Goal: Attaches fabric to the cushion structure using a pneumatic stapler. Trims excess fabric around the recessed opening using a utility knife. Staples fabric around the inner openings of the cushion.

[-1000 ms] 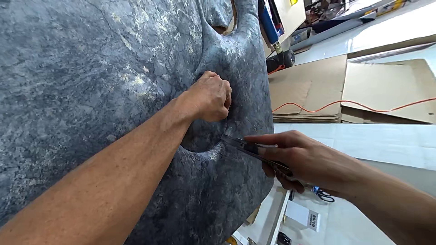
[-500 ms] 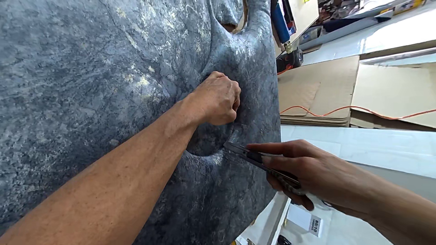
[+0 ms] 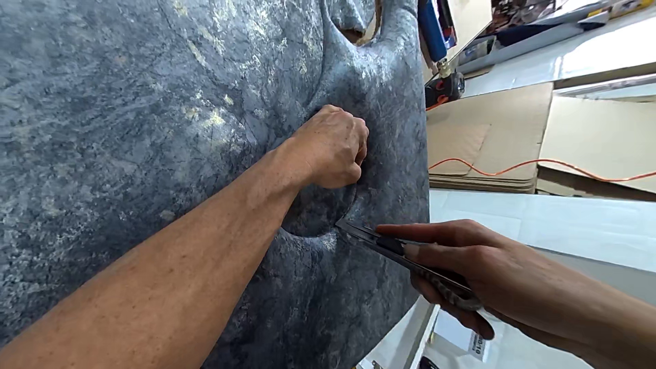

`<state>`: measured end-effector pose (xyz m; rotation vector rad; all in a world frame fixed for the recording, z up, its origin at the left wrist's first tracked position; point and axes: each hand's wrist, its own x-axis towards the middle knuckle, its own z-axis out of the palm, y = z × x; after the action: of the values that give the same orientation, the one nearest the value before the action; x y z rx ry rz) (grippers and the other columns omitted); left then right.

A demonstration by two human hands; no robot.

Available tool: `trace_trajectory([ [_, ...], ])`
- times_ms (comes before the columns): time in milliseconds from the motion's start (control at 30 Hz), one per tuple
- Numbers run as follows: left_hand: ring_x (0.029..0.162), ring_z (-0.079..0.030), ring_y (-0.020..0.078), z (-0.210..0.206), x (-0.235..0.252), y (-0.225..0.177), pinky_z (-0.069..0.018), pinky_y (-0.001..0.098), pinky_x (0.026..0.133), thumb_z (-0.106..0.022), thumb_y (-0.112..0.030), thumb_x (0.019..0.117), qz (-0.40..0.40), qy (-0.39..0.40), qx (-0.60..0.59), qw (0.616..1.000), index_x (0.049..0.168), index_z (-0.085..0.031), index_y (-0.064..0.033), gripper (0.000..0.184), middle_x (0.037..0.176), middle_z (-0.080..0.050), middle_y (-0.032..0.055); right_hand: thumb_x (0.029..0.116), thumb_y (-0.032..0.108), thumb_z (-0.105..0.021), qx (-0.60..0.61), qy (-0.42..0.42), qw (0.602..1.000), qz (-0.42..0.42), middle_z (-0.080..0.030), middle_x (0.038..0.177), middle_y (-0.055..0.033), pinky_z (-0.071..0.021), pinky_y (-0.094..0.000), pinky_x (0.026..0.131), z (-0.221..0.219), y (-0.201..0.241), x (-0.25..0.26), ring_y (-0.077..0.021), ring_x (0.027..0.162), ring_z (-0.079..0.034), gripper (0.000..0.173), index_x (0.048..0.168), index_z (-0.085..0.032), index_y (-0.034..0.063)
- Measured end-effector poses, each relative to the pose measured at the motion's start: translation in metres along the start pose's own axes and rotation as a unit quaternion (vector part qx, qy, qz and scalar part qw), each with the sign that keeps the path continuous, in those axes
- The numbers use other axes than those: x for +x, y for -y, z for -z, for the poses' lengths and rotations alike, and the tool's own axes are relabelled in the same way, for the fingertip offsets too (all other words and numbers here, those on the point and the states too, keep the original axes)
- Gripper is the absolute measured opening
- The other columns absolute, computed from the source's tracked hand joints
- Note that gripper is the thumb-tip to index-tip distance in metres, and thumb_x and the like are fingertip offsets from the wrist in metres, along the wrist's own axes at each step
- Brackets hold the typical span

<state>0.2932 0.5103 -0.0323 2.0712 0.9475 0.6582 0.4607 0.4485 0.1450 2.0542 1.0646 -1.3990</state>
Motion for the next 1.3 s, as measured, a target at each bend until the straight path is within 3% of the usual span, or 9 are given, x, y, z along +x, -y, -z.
trace_trajectory([
  [233,0.103,-0.061,0.0197,0.003,-0.001,-0.001,-0.0438,0.043,0.097,-0.065,-0.025,0.0922,0.018,-0.003,-0.021,1.0,0.088,-0.08,-0.0157,0.018,0.096,-0.069,0.0013,0.107,0.017,-0.041,0.015,0.028,1.0,0.003,-0.065,0.07,-0.0077,-0.0491,-0.0254,0.038,-0.001,-0.001,0.0,-0.0132,0.046,-0.058,0.042,0.142,-0.062,0.0224],
  [667,0.099,-0.061,0.0176,0.005,-0.001,-0.002,-0.0483,0.0413,0.088,-0.067,-0.023,0.0913,0.027,-0.012,-0.042,0.999,0.088,-0.08,-0.0159,0.015,0.095,-0.068,-0.0002,0.1082,0.018,-0.037,0.074,0.062,0.995,-0.018,-0.063,0.069,-0.0068,-0.0508,-0.0251,0.039,-0.007,0.0,0.005,-0.0119,0.045,-0.058,0.041,0.143,-0.06,0.017],
  [967,0.099,-0.062,0.0189,0.008,-0.005,0.001,-0.0486,0.0426,0.086,-0.065,-0.026,0.0915,0.027,-0.012,0.006,1.0,0.084,-0.078,-0.016,0.018,0.097,-0.068,0.0005,0.106,0.017,-0.035,0.087,0.085,0.992,-0.02,-0.063,0.068,-0.0062,-0.0505,-0.0249,0.038,-0.008,0.002,0.007,-0.0115,0.044,-0.057,0.044,0.143,-0.059,0.015],
  [1300,0.098,-0.063,0.0167,0.008,-0.004,0.0,-0.0496,0.0417,0.084,-0.065,-0.026,0.0915,0.034,-0.016,-0.02,0.999,0.089,-0.078,-0.0171,0.016,0.098,-0.067,-0.0005,0.1051,0.016,-0.035,0.115,0.102,0.988,-0.031,-0.062,0.069,-0.0054,-0.0501,-0.0235,0.039,-0.011,0.002,0.008,-0.0102,0.045,-0.056,0.044,0.142,-0.059,0.0131],
])
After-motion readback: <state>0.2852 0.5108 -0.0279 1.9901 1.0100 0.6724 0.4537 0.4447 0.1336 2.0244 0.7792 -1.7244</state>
